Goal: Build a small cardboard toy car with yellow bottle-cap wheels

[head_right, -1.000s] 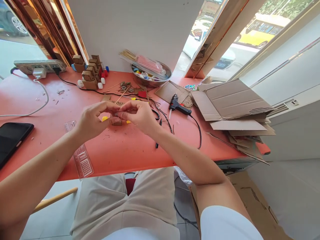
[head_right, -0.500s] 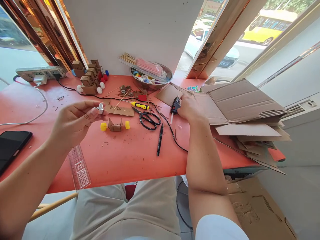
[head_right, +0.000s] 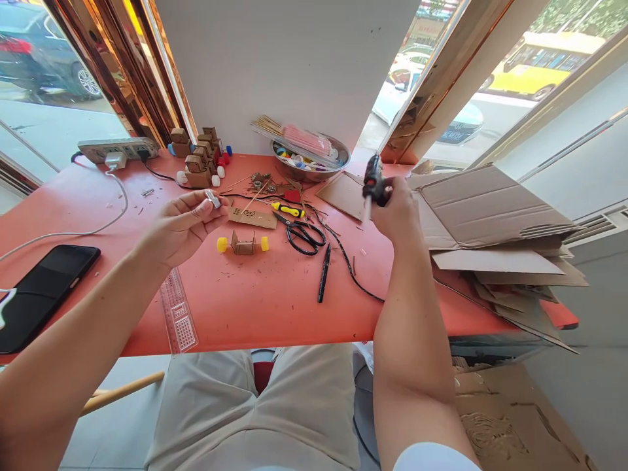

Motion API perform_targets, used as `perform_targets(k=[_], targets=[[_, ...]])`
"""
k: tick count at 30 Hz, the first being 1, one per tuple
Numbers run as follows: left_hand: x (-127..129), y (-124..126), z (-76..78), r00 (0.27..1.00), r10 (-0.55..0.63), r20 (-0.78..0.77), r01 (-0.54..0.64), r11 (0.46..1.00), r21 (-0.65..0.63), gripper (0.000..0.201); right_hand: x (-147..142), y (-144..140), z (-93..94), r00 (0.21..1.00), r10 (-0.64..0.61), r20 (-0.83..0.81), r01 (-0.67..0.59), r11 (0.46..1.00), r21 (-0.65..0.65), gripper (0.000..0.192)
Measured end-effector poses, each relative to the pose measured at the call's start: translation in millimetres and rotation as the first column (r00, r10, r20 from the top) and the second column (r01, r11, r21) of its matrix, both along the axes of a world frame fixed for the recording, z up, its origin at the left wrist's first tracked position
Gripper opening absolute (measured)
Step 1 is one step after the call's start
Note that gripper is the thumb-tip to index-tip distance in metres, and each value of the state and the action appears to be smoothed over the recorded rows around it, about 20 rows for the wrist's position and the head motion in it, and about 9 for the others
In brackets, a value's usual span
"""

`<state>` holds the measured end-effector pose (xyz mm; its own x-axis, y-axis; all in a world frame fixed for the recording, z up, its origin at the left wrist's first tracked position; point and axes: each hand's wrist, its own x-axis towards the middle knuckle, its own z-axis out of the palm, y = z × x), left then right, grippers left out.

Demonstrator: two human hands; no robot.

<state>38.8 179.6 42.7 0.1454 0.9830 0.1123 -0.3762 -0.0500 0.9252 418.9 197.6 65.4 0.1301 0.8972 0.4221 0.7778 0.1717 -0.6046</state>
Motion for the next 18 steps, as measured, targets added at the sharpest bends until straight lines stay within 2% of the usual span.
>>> perform_targets(k=[3, 4, 7, 10, 12, 14, 18], targets=[[-0.1, 0.6, -1.1, 1.000, 0.014, 0.008, -0.014, 1.000, -0.001, 0.028, -37.2, -11.9, 3.0, 0.981, 0.115, -0.156, -0.105, 0.992, 0.069, 0.065], [0.1, 0.2, -1.4, 1.000, 0.017, 0.009, -0.017, 1.000, -0.001, 0.029, -52.6, -16.8, 2.6, 0.959, 0.193, -0.208, -0.183, 0.981, 0.067, 0.072], [1.3, -1.7, -2.0, 1.000, 0.028, 0.000, -0.028, 1.000, 0.000, 0.030, -95.7, -33.0, 1.4, 0.743, 0.484, -0.462, -0.506, 0.858, 0.086, 0.075], [2.6, -3.9, -2.2, 0.999, 0.034, -0.029, -0.034, 0.999, -0.004, 0.033, -121.0, -45.7, 0.7, 0.622, 0.576, -0.530, -0.681, 0.733, -0.002, 0.076], [3.4, -5.3, -2.1, 0.998, 0.038, -0.050, -0.038, 0.999, 0.000, 0.036, -127.5, -50.1, -1.2, 0.596, 0.591, -0.543, -0.726, 0.686, -0.050, 0.077], [4.3, -6.5, -1.9, 0.997, 0.051, -0.064, -0.051, 0.999, 0.016, 0.038, -129.6, -52.5, -3.8, 0.603, 0.590, -0.536, -0.739, 0.667, -0.097, 0.079], [6.2, -8.3, -1.3, 0.994, 0.073, -0.079, -0.070, 0.997, 0.042, 0.040, -132.3, -55.9, -5.6, 0.661, 0.548, -0.512, -0.704, 0.690, -0.170, 0.083]])
